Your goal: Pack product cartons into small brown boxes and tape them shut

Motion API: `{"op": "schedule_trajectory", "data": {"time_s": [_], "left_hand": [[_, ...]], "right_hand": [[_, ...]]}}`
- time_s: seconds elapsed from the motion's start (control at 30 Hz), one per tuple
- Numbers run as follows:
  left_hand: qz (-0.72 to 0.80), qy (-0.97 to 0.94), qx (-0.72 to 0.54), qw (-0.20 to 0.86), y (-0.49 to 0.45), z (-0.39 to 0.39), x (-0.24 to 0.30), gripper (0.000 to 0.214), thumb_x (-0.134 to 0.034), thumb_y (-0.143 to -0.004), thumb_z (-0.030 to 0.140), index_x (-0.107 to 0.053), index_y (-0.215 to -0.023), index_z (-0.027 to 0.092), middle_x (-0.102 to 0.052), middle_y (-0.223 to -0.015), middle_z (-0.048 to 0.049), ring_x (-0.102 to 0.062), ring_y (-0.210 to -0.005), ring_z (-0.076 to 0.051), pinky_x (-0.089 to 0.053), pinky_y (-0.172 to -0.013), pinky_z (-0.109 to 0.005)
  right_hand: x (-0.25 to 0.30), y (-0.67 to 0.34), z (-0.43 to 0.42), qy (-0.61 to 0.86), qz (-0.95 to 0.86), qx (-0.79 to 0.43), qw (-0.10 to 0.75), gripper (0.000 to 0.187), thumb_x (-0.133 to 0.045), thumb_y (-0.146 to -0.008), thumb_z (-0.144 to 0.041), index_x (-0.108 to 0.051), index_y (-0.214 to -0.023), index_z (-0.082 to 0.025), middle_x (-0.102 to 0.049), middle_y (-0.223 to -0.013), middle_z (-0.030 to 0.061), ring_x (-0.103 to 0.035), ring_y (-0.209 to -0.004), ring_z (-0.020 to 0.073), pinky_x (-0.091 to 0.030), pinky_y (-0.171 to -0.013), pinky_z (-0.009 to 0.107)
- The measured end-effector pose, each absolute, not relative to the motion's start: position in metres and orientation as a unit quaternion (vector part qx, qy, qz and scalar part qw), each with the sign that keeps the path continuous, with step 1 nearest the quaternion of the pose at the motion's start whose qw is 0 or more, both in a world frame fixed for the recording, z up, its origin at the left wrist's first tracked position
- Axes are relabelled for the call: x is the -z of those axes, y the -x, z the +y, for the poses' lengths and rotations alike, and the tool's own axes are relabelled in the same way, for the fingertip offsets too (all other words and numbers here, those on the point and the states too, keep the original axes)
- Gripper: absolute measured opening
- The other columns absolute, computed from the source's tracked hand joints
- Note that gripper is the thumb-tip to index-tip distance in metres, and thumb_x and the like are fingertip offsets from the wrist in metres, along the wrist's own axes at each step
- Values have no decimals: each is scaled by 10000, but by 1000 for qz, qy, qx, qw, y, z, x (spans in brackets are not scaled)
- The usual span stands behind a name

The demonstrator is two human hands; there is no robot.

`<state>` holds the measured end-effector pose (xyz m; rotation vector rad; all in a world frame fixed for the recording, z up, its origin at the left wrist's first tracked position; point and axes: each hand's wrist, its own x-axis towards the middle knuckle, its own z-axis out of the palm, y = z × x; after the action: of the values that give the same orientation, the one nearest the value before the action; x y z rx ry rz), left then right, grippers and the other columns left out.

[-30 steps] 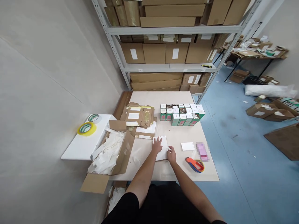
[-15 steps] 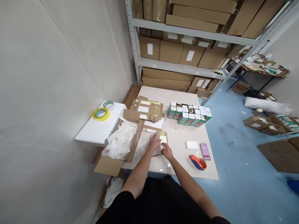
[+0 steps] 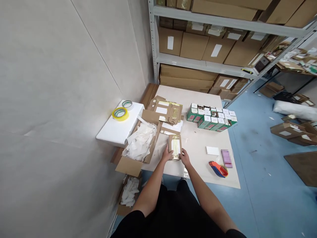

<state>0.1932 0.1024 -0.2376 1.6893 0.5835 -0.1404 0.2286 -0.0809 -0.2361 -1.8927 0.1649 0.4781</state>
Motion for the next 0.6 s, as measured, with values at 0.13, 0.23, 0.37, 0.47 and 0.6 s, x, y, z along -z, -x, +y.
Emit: {"op": "schedule_trajectory", "data": {"time_s": [0.13, 0.23, 0.37, 0.47, 0.6], "left_hand": [[260, -657, 57, 705, -162, 83, 245, 1146, -817, -791, 371, -119, -1688, 226, -523, -1569, -154, -590, -1356, -304, -507, -1095, -443], [282, -624, 51, 727, -153, 75, 236, 1212, -855, -739, 307, -110, -1689, 212, -501, -1583, -166, -570, -1376, -304, -497, -1112, -441], [301, -628, 6, 718, -149, 68, 214, 1161, -856, -728, 286, -192, -1679, 224, -525, -1570, -143, -536, -1411, -301, -474, -1140, -437], [316, -634, -45, 705, -138, 55, 200, 1135, -855, -714, 290, -244, -1669, 242, -516, -1581, -122, -512, -1431, -311, -471, -1146, -441], [331, -601, -108, 719, -124, 21, 183, 1078, -848, -715, 309, -314, -1650, 269, -498, -1597, -98, -491, -1447, -326, -486, -1138, -455]], "right_hand": [[238, -231, -81, 777, 65, -235, 580, 759, -619, -635, -257, -571, -1392, -221, -689, -1258, 98, -717, -879, 217, -619, -695, 335], [235, -238, -86, 769, 49, -261, 582, 771, -612, -602, -225, -587, -1373, -224, -691, -1203, 77, -700, -812, 194, -609, -664, 320], [231, -246, -97, 744, 9, -289, 603, 783, -633, -598, -241, -585, -1380, -242, -667, -1235, 82, -696, -877, 220, -615, -677, 338], [229, -248, -106, 744, -47, -281, 604, 800, -638, -604, -258, -576, -1402, -254, -645, -1297, 92, -682, -1027, 270, -624, -782, 387], [220, -259, -121, 770, -119, -270, 566, 781, -598, -647, -271, -569, -1427, -233, -641, -1319, 112, -629, -1208, 309, -585, -961, 416]]}}
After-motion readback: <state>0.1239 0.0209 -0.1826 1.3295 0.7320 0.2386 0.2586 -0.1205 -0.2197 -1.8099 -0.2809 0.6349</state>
